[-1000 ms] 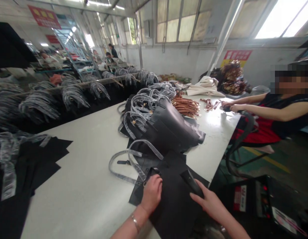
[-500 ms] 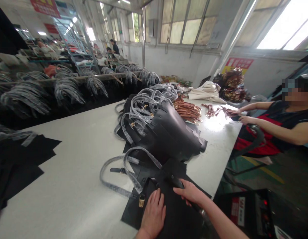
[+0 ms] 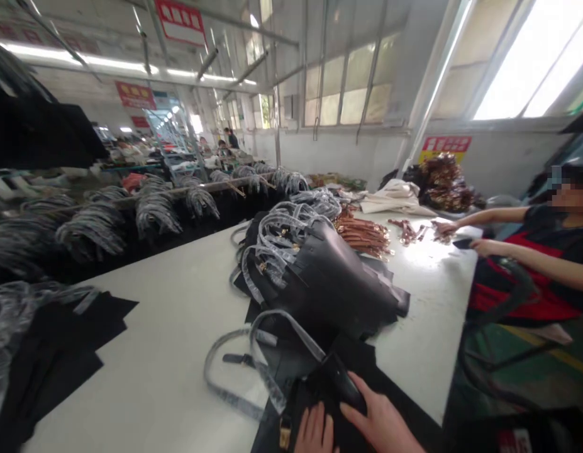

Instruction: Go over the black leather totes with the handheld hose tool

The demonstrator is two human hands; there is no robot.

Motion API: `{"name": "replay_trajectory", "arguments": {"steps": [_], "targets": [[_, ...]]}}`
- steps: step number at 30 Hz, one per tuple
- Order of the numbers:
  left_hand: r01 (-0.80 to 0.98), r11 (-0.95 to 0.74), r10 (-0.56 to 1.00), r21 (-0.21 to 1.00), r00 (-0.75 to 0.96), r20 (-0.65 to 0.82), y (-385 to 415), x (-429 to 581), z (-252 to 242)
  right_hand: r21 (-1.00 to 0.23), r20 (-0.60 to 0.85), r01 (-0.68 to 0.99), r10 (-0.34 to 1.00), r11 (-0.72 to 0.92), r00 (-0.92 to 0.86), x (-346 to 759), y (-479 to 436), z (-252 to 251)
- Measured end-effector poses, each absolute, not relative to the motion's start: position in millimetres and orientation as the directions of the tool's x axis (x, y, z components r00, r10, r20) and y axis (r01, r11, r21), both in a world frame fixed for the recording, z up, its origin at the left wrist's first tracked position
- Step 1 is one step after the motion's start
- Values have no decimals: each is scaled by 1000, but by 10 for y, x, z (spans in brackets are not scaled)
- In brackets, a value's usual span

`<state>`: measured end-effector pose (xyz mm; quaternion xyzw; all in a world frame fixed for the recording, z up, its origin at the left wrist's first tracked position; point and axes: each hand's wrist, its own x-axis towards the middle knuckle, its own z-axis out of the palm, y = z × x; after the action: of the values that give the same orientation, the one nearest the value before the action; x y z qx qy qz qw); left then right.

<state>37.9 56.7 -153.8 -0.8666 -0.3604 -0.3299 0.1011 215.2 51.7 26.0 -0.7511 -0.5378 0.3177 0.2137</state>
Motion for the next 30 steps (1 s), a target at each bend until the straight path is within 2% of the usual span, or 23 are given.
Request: {"name": "replay_trajectory", "arguments": {"steps": [2, 3, 8, 17, 26, 30], "targets": [[731, -656, 714, 186, 522, 467, 346, 382, -1246, -656, -270, 680, 943, -329, 195, 2197, 382, 371], [732, -645, 741, 220, 528, 416, 251, 385, -1120, -638, -315, 685, 931, -351, 183, 2225, 331, 421], [690, -665, 745, 288, 582, 327, -25, 367, -945, -606, -507, 669, 857, -430, 92, 2247, 178, 500], [614, -751, 658, 244, 667, 349, -59, 331, -1071, -589, -572, 699, 820, -407, -4, 1938, 419, 376], [532, -782, 622, 324, 693, 364, -64, 279, -1023, -518, -617, 773, 786, -366, -42, 1923, 379, 469], [475, -809, 586, 346, 697, 412, -79, 285, -1034, -497, -566, 810, 824, -310, -31, 1758, 502, 365]]}}
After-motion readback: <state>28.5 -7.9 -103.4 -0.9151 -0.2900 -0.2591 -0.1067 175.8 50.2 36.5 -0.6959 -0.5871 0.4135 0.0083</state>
